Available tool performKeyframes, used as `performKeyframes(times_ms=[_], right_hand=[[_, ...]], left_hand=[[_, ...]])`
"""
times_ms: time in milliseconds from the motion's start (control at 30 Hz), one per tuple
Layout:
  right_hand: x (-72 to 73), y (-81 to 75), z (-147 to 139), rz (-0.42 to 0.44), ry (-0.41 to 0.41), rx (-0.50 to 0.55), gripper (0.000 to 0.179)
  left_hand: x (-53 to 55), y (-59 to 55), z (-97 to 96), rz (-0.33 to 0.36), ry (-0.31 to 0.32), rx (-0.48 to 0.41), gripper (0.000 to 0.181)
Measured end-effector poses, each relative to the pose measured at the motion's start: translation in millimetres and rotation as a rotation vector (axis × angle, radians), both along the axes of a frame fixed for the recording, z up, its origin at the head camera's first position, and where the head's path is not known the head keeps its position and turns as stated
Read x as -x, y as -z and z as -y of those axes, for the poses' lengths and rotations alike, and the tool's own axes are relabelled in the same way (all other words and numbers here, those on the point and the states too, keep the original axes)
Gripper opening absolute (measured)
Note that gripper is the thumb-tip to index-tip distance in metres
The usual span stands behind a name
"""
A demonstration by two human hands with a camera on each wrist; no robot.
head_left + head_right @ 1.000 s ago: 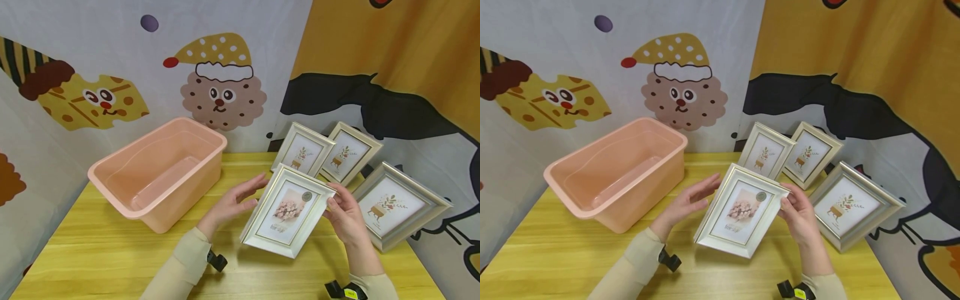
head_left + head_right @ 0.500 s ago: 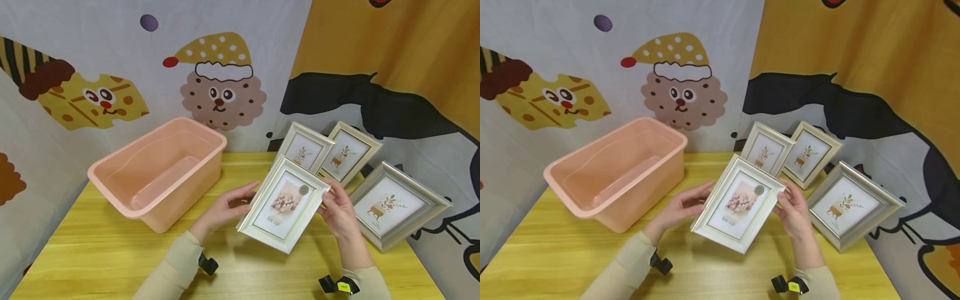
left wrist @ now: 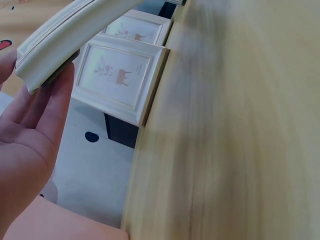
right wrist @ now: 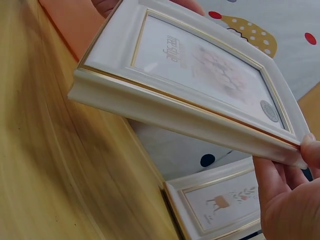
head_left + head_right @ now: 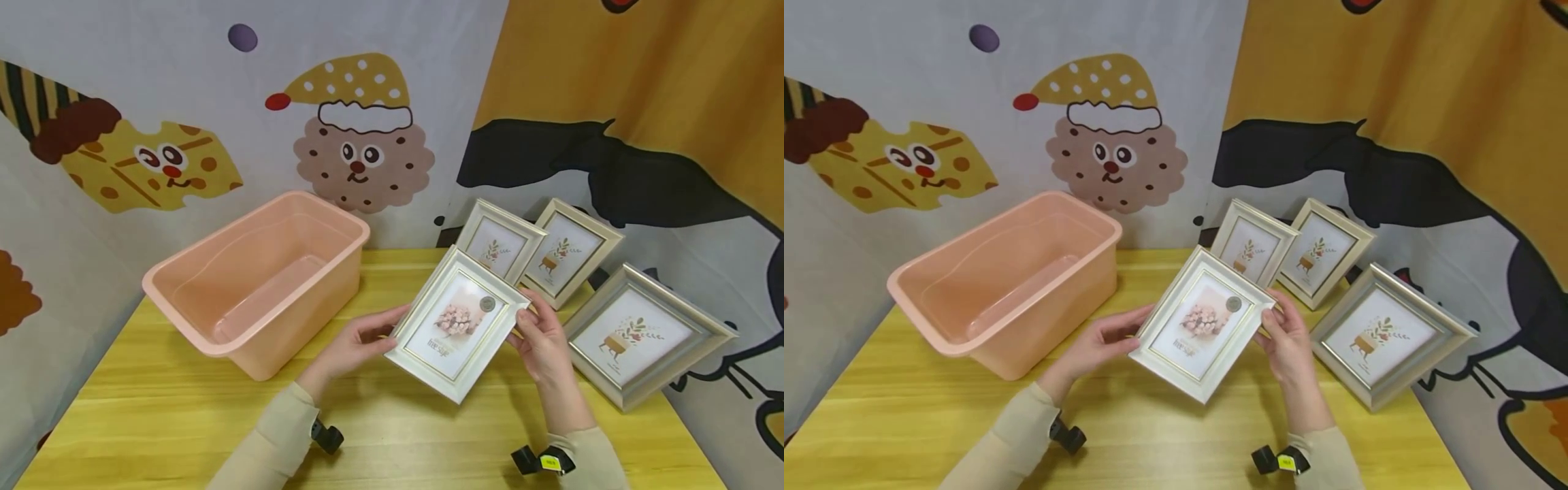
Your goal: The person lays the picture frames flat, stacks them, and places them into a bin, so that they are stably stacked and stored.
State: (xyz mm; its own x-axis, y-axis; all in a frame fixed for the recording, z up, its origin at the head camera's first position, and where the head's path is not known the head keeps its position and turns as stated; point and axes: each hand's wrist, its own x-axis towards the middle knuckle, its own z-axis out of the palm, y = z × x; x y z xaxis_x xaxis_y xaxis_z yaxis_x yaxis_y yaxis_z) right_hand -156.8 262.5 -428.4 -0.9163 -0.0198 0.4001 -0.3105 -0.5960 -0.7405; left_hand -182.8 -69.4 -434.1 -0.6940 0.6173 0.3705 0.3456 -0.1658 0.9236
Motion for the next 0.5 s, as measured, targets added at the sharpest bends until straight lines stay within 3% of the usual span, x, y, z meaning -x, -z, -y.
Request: performKeyframes(times_ms=[267,500], right_hand=[[2.1,5.2,6,0.076,0.070,-0.018,0.039],[3.3,8.4,9,0.158,0.116,-0.031,0.036]], left_hand=[[-1.4,7.6,7.1,0.009,-0.054,-0.001,0.050],[-1.9,14.2,13.9,0.013,-0.054,-0.023,0.050]])
